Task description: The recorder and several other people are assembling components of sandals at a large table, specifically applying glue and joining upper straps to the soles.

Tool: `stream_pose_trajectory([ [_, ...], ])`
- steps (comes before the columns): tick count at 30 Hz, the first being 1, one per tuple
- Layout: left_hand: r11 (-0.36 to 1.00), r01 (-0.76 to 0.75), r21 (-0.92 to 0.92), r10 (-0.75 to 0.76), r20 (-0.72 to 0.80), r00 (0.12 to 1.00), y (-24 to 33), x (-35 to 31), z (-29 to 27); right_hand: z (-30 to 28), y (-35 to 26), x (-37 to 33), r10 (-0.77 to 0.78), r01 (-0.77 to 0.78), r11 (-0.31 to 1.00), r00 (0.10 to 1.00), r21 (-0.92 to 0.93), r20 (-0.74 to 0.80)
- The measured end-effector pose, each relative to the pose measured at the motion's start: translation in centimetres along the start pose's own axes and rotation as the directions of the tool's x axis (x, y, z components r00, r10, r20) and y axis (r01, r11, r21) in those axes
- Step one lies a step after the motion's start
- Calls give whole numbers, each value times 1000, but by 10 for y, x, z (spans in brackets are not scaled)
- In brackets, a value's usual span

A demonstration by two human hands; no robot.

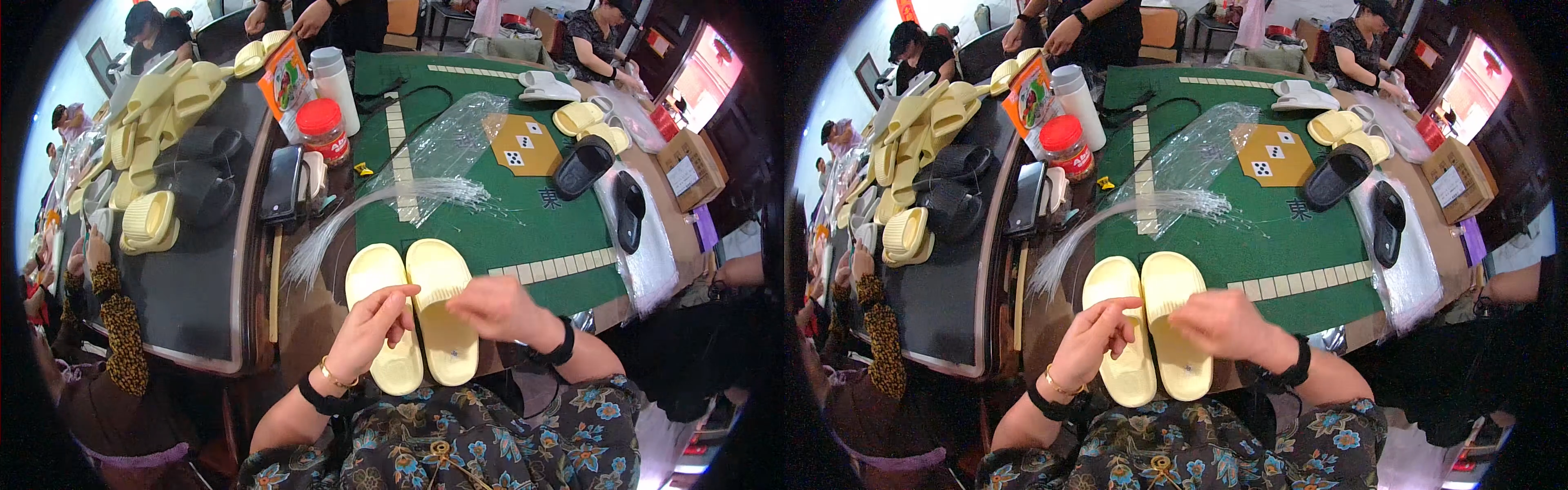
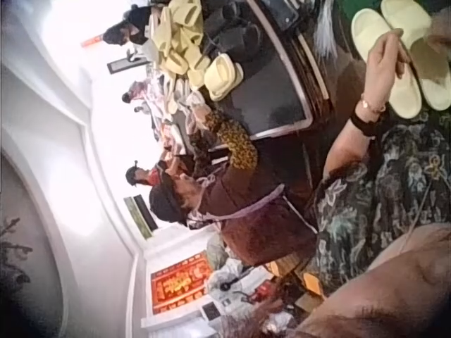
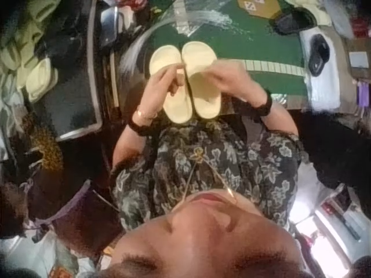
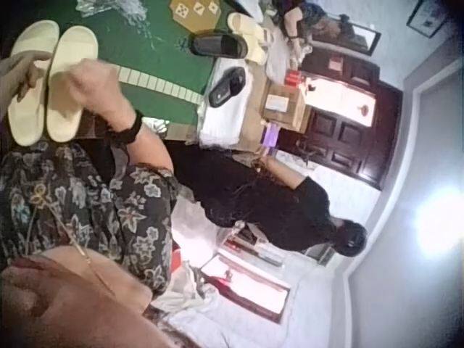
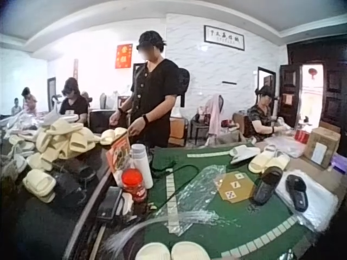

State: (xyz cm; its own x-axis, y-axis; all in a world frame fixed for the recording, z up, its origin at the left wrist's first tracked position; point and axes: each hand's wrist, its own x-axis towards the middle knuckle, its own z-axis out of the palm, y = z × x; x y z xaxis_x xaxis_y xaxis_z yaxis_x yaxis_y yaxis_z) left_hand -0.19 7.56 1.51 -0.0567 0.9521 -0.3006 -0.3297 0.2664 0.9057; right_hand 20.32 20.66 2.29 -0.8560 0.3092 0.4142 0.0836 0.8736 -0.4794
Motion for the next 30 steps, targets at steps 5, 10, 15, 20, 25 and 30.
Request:
stream_pose_trajectory([
  [5, 981, -32, 192, 28, 21, 999, -17, 13, 0, 23, -12, -22, -65, 61, 998, 988, 32, 138],
  [10, 597, -317, 737, 286, 174, 942, -23, 17, 9, 6, -7, -24, -52, 53, 998, 996, -17, 78],
  [15, 565, -266, 781, 370, 48, 928, -18, 13, 5, -50, 10, -11, 256, -374, 916, 823, -144, -508],
  [20, 616, -268, 741, 456, -58, 888, -9, 12, 4, -79, 31, -33, 327, -485, 874, 563, 17, -759],
  [25, 520, -275, 808, 495, -23, 868, 1, 20, -7, -93, 38, -47, 376, -447, 876, 396, 182, -838],
  [30, 151, -153, 977, 473, 64, 879, 30, 68, -44, -109, 31, -50, 338, -316, 919, 323, 236, -884],
])
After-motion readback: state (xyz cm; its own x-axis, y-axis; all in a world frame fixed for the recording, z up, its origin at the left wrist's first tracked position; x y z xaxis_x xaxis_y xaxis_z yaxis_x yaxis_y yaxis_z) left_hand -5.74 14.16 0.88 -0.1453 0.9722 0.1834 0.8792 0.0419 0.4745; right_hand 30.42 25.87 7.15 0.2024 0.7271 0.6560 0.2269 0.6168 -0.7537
